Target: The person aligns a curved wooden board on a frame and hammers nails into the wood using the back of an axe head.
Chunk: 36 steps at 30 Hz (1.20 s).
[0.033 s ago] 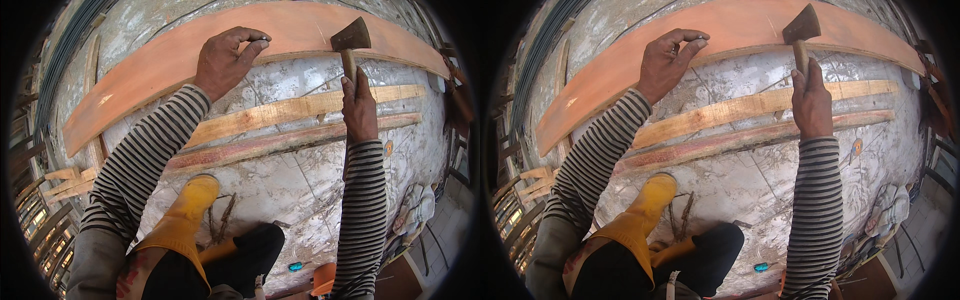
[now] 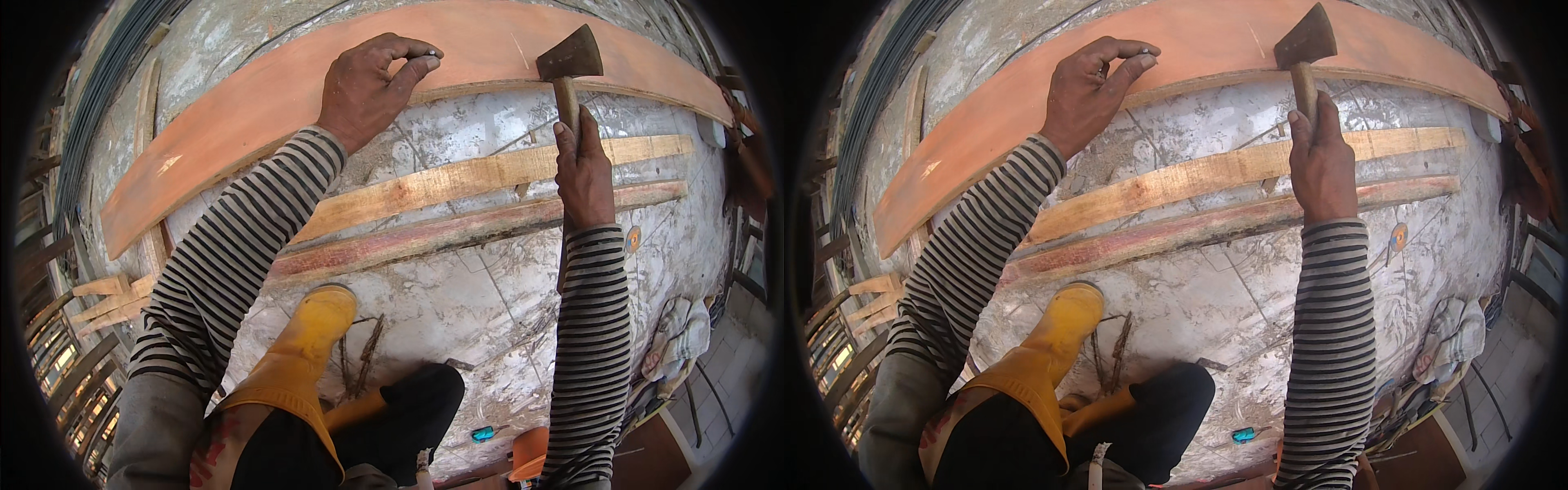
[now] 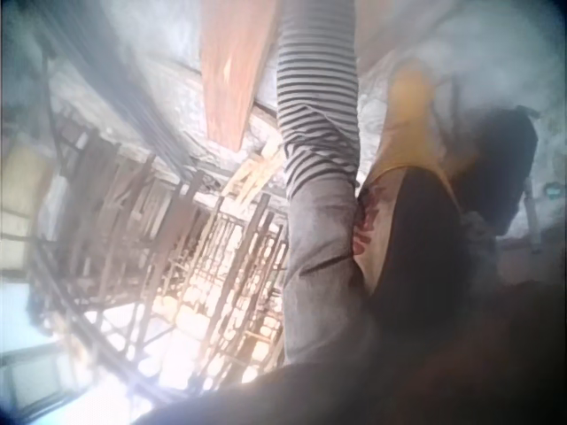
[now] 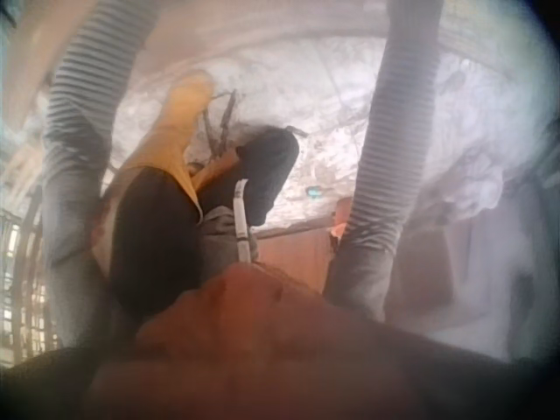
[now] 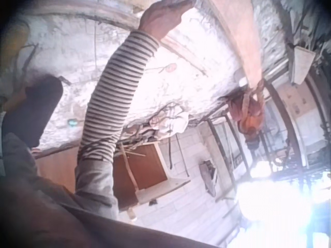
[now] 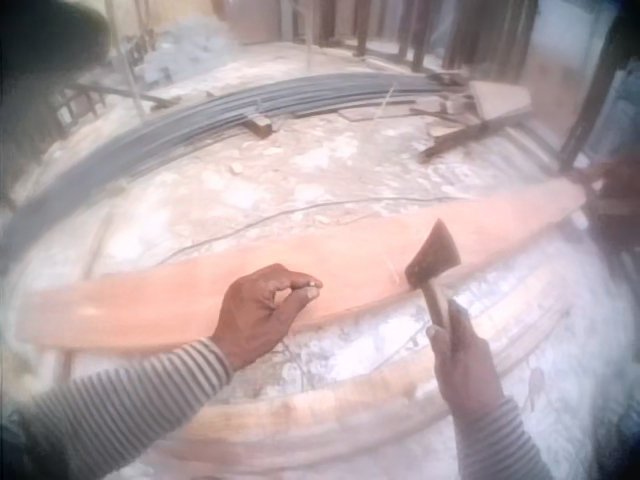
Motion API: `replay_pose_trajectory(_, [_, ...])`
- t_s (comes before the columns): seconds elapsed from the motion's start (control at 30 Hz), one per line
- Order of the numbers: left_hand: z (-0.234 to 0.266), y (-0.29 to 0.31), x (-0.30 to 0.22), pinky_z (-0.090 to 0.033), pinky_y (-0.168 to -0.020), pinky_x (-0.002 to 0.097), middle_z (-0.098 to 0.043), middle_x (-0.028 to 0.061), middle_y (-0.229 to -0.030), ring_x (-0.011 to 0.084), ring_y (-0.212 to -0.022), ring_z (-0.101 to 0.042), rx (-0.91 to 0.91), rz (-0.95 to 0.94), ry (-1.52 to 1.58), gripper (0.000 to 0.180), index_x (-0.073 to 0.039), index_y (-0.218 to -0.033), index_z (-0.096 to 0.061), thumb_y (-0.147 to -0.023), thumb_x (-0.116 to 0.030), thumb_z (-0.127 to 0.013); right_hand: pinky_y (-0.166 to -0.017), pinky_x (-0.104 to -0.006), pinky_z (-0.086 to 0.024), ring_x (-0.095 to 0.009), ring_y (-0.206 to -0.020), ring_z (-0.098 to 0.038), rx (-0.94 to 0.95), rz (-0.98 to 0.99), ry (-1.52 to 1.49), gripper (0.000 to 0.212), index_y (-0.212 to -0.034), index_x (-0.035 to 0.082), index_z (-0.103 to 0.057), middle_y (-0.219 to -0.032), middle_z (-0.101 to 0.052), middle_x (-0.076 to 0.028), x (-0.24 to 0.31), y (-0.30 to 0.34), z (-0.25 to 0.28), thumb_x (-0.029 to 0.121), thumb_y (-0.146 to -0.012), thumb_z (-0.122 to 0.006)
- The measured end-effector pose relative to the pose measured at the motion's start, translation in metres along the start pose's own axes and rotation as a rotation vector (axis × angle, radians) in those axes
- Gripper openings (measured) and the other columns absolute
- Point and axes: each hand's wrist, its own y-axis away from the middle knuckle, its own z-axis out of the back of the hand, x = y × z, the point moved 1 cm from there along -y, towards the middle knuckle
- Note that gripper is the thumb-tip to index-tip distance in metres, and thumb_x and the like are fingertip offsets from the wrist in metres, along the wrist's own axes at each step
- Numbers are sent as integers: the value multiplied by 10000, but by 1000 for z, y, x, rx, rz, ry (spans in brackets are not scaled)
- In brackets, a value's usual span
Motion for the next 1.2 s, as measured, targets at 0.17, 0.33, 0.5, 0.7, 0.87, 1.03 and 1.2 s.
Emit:
replay_pose_trajectory(0.17, [-26,-16,0,-576,-878,303,-778,39,-1090,168,-938,-726,97,55,-95,320,-160,-1138,-796,-1012,-410,-642,-827,-567,-548,-542,-1055,-651,28,-92,-48,508,-1447,33,-438,-1117,-678,-353,0,4,-1,359,-1066,-522])
replay_pose_trajectory(0.33, [-33,-13,-7,-591,-808,305,-796,43,-1019,165,-838,-734,95,203,-146,377,-228,-1160,-799,-980,-520,-642,-822,-574,-545,-552,-1035,-654,39,-111,-74,492,-1454,71,-430,-1101,-680,-356,3,6,-2,342,-1057,-535])
replay_pose_trajectory(0.5, [-36,-9,0,-594,-781,296,-799,26,-1003,149,-812,-735,71,186,-151,367,-242,-1162,-798,-977,-521,-648,-845,-572,-548,-555,-1044,-651,38,-111,-84,511,-1459,48,-419,-1110,-676,-364,-1,10,-11,327,-1051,-548])
replay_pose_trajectory(0.7, [-37,-10,-5,-603,-806,299,-797,-4,-1031,146,-844,-744,112,168,-195,327,-253,-1149,-800,-992,-488,-636,-867,-563,-547,-552,-1071,-645,36,-107,-116,517,-1458,30,-424,-1140,-664,-374,-2,16,-13,322,-1050,-552])
replay_pose_trajectory(0.87, [-38,-9,-1,-601,-845,300,-790,-12,-1072,153,-897,-745,68,164,-138,320,-256,-1141,-801,-988,-484,-638,-860,-543,-545,-540,-1059,-658,33,-118,-108,521,-1458,24,-426,-1136,-668,-368,2,16,-16,332,-1055,-547])
replay_pose_trajectory(1.03, [-42,-9,-7,-602,-852,322,-787,-18,-1074,178,-918,-745,79,180,-177,347,-251,-1112,-808,-985,-513,-620,-846,-516,-544,-497,-1032,-690,61,-177,-112,529,-1476,27,-407,-1135,-678,-347,3,18,-11,341,-1068,-530])
replay_pose_trajectory(1.2, [-37,-7,-1,-603,-836,329,-789,-20,-1052,180,-903,-746,76,153,-189,351,-244,-1110,-806,-992,-510,-610,-834,-516,-544,-492,-1026,-695,89,-179,-128,531,-1478,26,-407,-1114,-686,-342,5,17,-15,352,-1074,-519])
